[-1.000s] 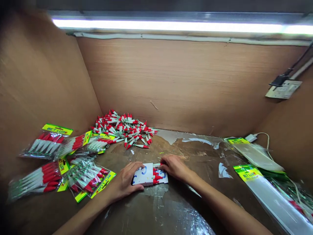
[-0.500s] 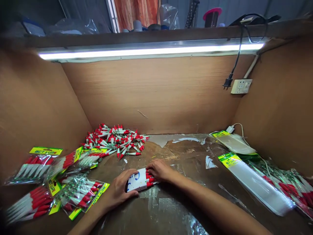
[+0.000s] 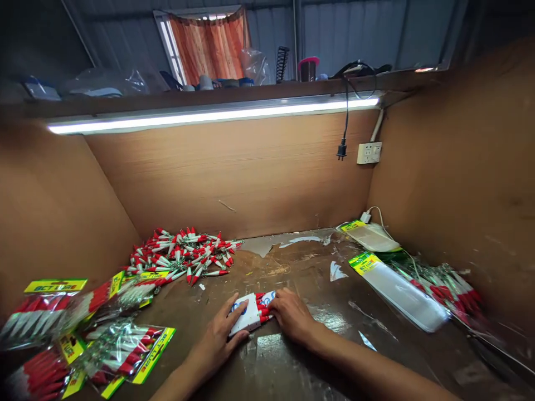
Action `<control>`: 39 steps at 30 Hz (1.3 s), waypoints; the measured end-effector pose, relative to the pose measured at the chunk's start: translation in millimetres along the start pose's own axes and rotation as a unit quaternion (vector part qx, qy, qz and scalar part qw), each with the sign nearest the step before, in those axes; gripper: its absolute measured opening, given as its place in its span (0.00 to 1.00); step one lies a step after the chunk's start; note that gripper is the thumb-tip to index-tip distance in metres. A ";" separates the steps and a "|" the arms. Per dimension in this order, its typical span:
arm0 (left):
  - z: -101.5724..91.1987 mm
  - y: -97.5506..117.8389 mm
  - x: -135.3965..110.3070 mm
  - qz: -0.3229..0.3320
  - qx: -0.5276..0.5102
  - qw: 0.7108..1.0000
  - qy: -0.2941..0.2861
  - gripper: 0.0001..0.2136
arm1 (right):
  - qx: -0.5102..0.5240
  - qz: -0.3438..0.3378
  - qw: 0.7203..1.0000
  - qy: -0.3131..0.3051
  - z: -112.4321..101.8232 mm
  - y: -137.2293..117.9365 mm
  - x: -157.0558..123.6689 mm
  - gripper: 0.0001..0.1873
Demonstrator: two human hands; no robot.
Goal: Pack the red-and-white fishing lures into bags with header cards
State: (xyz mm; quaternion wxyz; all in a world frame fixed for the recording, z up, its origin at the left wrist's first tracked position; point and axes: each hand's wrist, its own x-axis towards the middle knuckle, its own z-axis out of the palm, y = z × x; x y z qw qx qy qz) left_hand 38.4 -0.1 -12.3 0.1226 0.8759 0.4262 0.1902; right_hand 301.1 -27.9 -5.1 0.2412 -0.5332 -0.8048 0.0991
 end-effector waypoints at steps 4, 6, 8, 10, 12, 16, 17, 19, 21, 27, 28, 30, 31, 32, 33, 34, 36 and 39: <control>13.5 27.0 9.8 0.009 0.019 0.999 -0.048 0.29 | 0.001 -0.002 1.000 0.017 -5.2 6.9 -0.7 0.12; 17.3 37.3 13.7 -0.005 0.022 0.998 -0.056 0.28 | 0.020 0.002 1.000 0.017 -8.7 11.1 -2.5 0.11; 21.5 44.0 16.4 -0.008 0.021 0.998 -0.059 0.28 | 0.059 0.000 0.998 0.012 -12.6 16.1 -6.9 0.10; 27.3 48.1 18.3 -0.001 0.022 0.998 -0.056 0.28 | 0.098 0.016 0.994 0.034 -15.6 21.5 -12.1 0.10; 34.3 51.8 20.0 0.004 0.027 0.999 -0.039 0.29 | 0.136 0.056 0.986 0.074 -16.4 26.3 -15.6 0.13; 46.2 61.9 24.4 -0.006 0.041 0.999 -0.005 0.29 | 0.166 0.096 0.979 0.073 -11.3 30.2 -13.2 0.27; 48.0 64.3 25.1 -0.007 0.045 0.999 -0.002 0.29 | 0.174 0.083 0.980 0.048 -9.6 29.9 -11.5 0.29; 50.3 67.3 25.7 -0.007 0.055 0.998 0.006 0.30 | 0.204 0.056 0.977 0.005 -6.9 28.5 -9.0 0.33; 51.6 67.9 24.7 -0.007 0.066 0.998 0.015 0.30 | 0.207 0.070 0.976 -0.001 -5.5 26.5 -9.6 0.35; 58.3 68.4 19.3 -0.012 0.074 0.996 0.053 0.32 | 0.068 0.170 0.983 0.000 0.2 11.3 -26.3 0.37; 59.7 70.3 18.6 -0.014 0.072 0.996 0.054 0.32 | 0.072 0.164 0.984 -0.013 2.7 6.9 -27.8 0.39; 61.6 75.3 17.2 -0.018 0.065 0.997 0.046 0.33 | 0.097 0.146 0.984 -0.041 7.0 -0.7 -26.7 0.42; 61.8 77.9 16.3 -0.020 0.060 0.997 0.038 0.34 | 0.114 0.131 0.983 -0.054 7.7 -2.5 -24.3 0.42; 61.6 80.1 15.5 -0.023 0.054 0.998 0.030 0.34 | 0.131 0.114 0.983 -0.064 6.5 -2.1 -21.1 0.43; 60.9 81.9 14.6 -0.029 0.047 0.998 0.025 0.35 | 0.142 0.103 0.982 -0.065 2.7 1.2 -17.8 0.43; 59.7 82.9 13.8 -0.035 0.041 0.998 0.022 0.35 | 0.142 0.099 0.983 -0.053 -4.1 7.8 -15.1 0.42; 56.6 82.6 12.6 -0.049 0.028 0.998 0.024 0.36 | 0.095 0.120 0.988 0.004 -27.0 31.8 -14.5 0.39; 51.5 78.8 11.2 -0.060 -0.005 0.998 0.009 0.37 | -0.080 0.218 0.970 0.068 -74.3 87.4 -33.6 0.26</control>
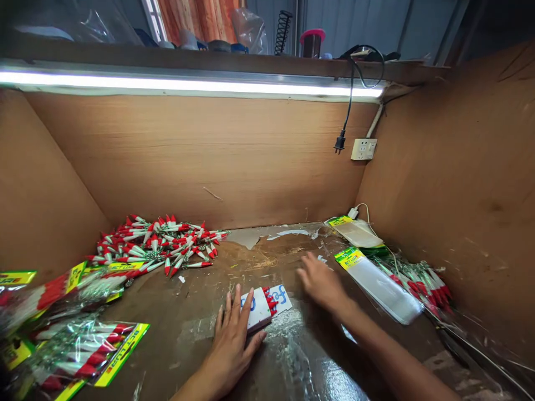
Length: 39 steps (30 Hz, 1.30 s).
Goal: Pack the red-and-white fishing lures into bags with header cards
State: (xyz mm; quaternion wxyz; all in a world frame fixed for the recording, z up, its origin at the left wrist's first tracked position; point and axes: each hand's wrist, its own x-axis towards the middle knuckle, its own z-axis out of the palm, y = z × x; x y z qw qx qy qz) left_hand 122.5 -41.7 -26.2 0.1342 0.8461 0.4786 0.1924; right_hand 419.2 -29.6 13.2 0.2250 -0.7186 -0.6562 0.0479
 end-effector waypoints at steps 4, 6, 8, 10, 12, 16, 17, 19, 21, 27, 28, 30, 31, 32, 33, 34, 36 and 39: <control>-6.2 -0.9 -1.3 -0.001 -0.050 0.998 -0.038 0.38 | -0.176 0.164 0.970 -0.019 -32.5 86.1 -13.1 0.17; -9.6 2.5 -1.7 -0.001 -0.054 0.998 -0.043 0.38 | -0.208 0.175 0.962 -0.004 -33.8 109.0 -25.4 0.16; -13.7 6.6 -1.4 0.003 -0.052 0.998 -0.046 0.37 | -0.218 0.180 0.959 0.009 -30.3 117.3 -33.4 0.16; -17.9 9.4 -0.6 0.008 -0.047 0.998 -0.044 0.36 | -0.212 0.190 0.958 0.016 -27.9 117.1 -34.9 0.16; -21.8 9.6 0.2 0.013 -0.041 0.999 -0.030 0.35 | -0.206 0.198 0.958 0.029 -29.9 115.9 -31.4 0.15; -31.0 3.7 2.4 0.027 -0.051 0.998 0.020 0.33 | -0.158 0.211 0.963 0.057 -47.7 120.4 -20.3 0.13; -34.5 2.2 3.9 0.034 -0.066 0.997 0.035 0.32 | -0.144 0.217 0.963 0.066 -53.3 119.6 -18.1 0.13; -43.1 0.9 8.5 0.049 -0.129 0.989 0.058 0.31 | -0.110 0.204 0.966 0.114 -62.6 107.9 -15.9 0.13; -52.6 2.2 14.9 0.045 -0.254 0.965 0.039 0.31 | -0.060 0.112 0.974 0.186 -65.2 77.0 -18.4 0.12; -64.4 8.3 23.9 -0.112 -0.673 0.721 -0.123 0.37 | 0.061 -0.338 0.939 0.027 -22.6 -81.9 -52.0 0.14; -63.0 6.4 23.2 -0.126 -0.680 0.714 -0.109 0.34 | 0.075 -0.386 0.919 -0.001 -13.6 -101.5 -57.1 0.16; -59.1 -1.3 22.1 -0.146 -0.652 0.742 -0.051 0.26 | 0.116 -0.407 0.906 0.019 -0.1 -124.2 -61.1 0.16; -57.2 -6.5 22.2 -0.150 -0.625 0.766 -0.022 0.23 | 0.143 -0.375 0.914 0.058 3.7 -127.6 -59.3 0.19; -55.8 -11.9 23.0 -0.151 -0.596 0.789 0.003 0.21 | 0.176 -0.316 0.926 0.106 5.7 -126.9 -54.8 0.23; -55.3 -17.1 24.3 -0.149 -0.570 0.808 0.020 0.21 | 0.216 -0.238 0.936 0.145 6.2 -123.3 -48.1 0.29; -56.0 -21.7 26.1 -0.143 -0.550 0.822 0.027 0.21 | 0.262 -0.160 0.939 0.156 5.5 -118.2 -40.2 0.33; -62.1 -28.0 30.5 -0.126 -0.526 0.841 0.019 0.22 | 0.365 -0.045 0.927 0.077 3.3 -107.7 -24.2 0.30; -82.4 -33.5 36.6 -0.100 -0.502 0.859 -0.002 0.23 | 0.488 0.014 0.870 -0.073 5.0 -100.7 -9.9 0.20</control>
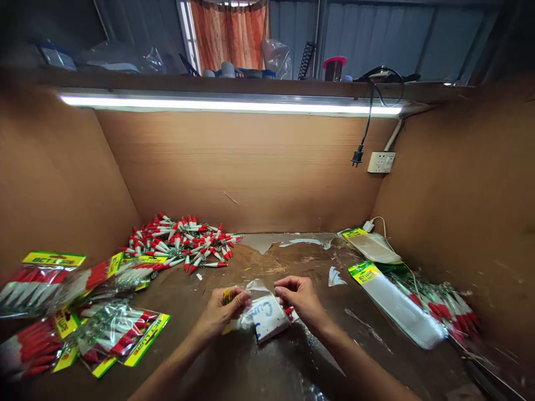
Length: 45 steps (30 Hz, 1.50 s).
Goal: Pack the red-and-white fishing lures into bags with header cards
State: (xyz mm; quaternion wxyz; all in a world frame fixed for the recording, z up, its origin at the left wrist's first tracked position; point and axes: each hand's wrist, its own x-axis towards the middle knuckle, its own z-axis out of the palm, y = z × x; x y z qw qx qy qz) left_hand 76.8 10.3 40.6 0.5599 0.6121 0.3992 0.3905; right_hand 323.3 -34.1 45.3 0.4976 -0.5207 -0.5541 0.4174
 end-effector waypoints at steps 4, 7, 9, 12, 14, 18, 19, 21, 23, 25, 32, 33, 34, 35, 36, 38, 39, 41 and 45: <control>-15.0 14.2 2.7 0.038 0.103 0.993 -0.042 0.36 | 0.038 0.007 0.999 -0.005 15.6 14.0 6.6 0.14; -11.3 2.4 2.6 0.009 0.186 0.979 -0.082 0.38 | 0.019 0.014 0.999 -0.045 27.1 27.8 10.8 0.12; -7.9 -9.3 2.4 -0.002 0.227 0.969 -0.094 0.25 | -0.005 -0.005 0.999 -0.037 25.5 32.4 12.7 0.13; -19.4 -17.4 4.2 0.003 0.263 0.961 -0.081 0.13 | -0.087 -0.072 0.993 0.042 10.4 28.7 10.1 0.17; -39.7 -14.8 7.3 0.007 0.293 0.954 -0.056 0.14 | -0.162 -0.106 0.979 0.061 1.3 23.5 3.2 0.19; -80.7 -4.2 14.1 0.022 0.330 0.944 -0.017 0.14 | -0.311 -0.156 0.935 -0.068 12.6 21.4 -19.9 0.30; -86.1 -2.6 15.2 0.030 0.333 0.943 -0.009 0.15 | -0.341 -0.167 0.920 -0.102 21.0 22.0 -25.6 0.36; -89.5 -1.1 16.4 0.048 0.334 0.941 0.012 0.14 | -0.384 -0.179 0.896 -0.133 38.3 21.7 -34.4 0.45; -86.7 -1.6 17.0 0.068 0.333 0.940 0.036 0.13 | -0.407 -0.182 0.886 -0.132 49.4 17.8 -38.9 0.44; -82.4 -2.9 17.9 0.082 0.329 0.939 0.054 0.12 | -0.406 -0.188 0.884 -0.133 49.7 11.8 -41.0 0.32; -77.4 -5.2 19.3 0.108 0.307 0.944 0.054 0.17 | -0.432 -0.159 0.883 -0.089 -1.0 26.4 -60.0 0.13; -76.4 -5.3 18.7 0.112 0.306 0.944 0.050 0.18 | -0.453 -0.144 0.879 -0.044 -9.2 33.6 -63.9 0.13; -75.2 -5.3 18.0 0.116 0.306 0.944 0.047 0.19 | -0.475 -0.130 0.870 0.002 -17.4 40.8 -67.7 0.18; -73.7 -5.4 17.3 0.120 0.305 0.944 0.045 0.19 | -0.498 -0.115 0.858 0.044 -25.7 47.4 -71.2 0.27; -72.0 -5.5 16.5 0.123 0.305 0.944 0.042 0.19 | -0.519 -0.099 0.845 0.074 -34.2 53.2 -74.4 0.35; -68.3 -5.2 15.0 0.128 0.305 0.943 0.043 0.18 | -0.551 -0.054 0.827 0.098 -51.5 61.0 -79.8 0.45; -66.4 -4.9 14.2 0.130 0.307 0.942 0.047 0.17 | -0.558 -0.028 0.824 0.094 -60.2 63.1 -81.9 0.45; -62.2 -3.6 12.6 0.137 0.308 0.939 0.062 0.15 | -0.552 0.013 0.831 0.064 -76.2 63.9 -84.6 0.45; -52.7 0.3 8.3 0.150 0.308 0.935 0.092 0.10 | -0.488 0.030 0.872 0.009 -95.2 57.8 -81.0 0.43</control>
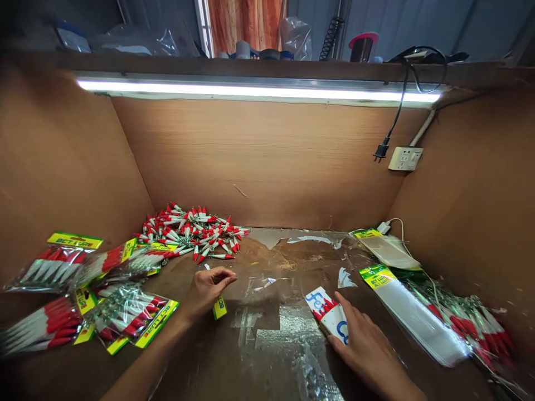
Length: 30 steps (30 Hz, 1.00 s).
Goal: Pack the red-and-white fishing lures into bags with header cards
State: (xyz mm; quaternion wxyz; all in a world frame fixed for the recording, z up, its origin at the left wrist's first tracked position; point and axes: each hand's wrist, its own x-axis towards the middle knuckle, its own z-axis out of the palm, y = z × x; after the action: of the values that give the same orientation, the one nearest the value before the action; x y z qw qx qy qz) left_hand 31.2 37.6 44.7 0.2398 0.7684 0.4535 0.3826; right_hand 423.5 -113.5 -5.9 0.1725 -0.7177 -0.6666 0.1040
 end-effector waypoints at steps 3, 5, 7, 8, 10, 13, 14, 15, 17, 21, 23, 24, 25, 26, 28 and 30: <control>2.6 8.1 -3.5 0.017 0.002 1.000 0.021 0.06 | 0.068 -0.010 0.998 0.012 -8.1 -5.0 10.0 0.43; 3.9 12.8 -5.7 0.045 0.022 0.998 0.045 0.04 | 0.107 -0.024 0.993 0.035 -13.3 -12.5 17.5 0.44; 5.5 15.5 -7.2 0.089 0.054 0.993 0.060 0.06 | 0.135 -0.044 0.988 0.056 -19.1 -20.7 23.9 0.45; 6.7 15.9 -7.6 0.115 0.070 0.989 0.061 0.10 | 0.146 -0.053 0.986 0.063 -22.1 -24.4 26.3 0.45; 10.2 14.4 -8.2 0.168 0.096 0.980 0.048 0.14 | 0.164 -0.065 0.982 0.065 -27.9 -30.2 29.7 0.45; 17.3 9.3 -9.2 0.201 0.116 0.973 0.020 0.12 | 0.176 -0.084 0.979 0.058 -33.5 -33.7 31.8 0.47; 19.6 7.9 -9.6 0.195 0.108 0.975 0.012 0.11 | 0.171 -0.097 0.979 0.061 -34.1 -33.5 32.0 0.47; 21.4 7.2 -10.0 0.179 0.094 0.979 0.002 0.11 | 0.160 -0.112 0.979 0.066 -34.1 -32.8 32.2 0.47; 23.2 8.0 -10.3 0.128 0.049 0.990 -0.019 0.12 | 0.128 -0.146 0.977 0.085 -32.1 -30.5 32.6 0.47; 19.8 16.9 -8.0 0.020 -0.042 0.996 -0.077 0.15 | 0.081 -0.190 0.971 0.122 -25.4 -26.4 34.7 0.46; 17.0 21.4 -6.0 -0.016 -0.070 0.992 -0.104 0.17 | 0.074 -0.196 0.970 0.126 -23.3 -26.2 35.3 0.46; 16.1 22.9 -5.2 -0.034 -0.080 0.989 -0.118 0.18 | 0.072 -0.199 0.970 0.122 -22.8 -26.5 35.1 0.47; 15.5 23.9 -4.6 -0.054 -0.089 0.986 -0.131 0.19 | 0.070 -0.204 0.970 0.114 -22.6 -27.1 34.6 0.47; 15.2 24.2 -4.2 -0.076 -0.096 0.982 -0.146 0.20 | 0.069 -0.211 0.970 0.103 -22.5 -27.8 33.7 0.47; 15.4 23.6 -4.1 -0.120 -0.107 0.971 -0.178 0.23 | 0.068 -0.225 0.969 0.079 -22.5 -29.7 31.2 0.47; 15.8 21.8 -4.5 -0.147 -0.109 0.963 -0.198 0.25 | 0.072 -0.232 0.969 0.049 -22.2 -32.6 28.5 0.46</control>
State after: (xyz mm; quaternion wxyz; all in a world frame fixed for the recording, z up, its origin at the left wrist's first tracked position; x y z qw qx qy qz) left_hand 53.8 23.0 49.3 0.4605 0.7230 0.4606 0.2303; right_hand 404.4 -85.9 29.4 0.2755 -0.5330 -0.7966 0.0740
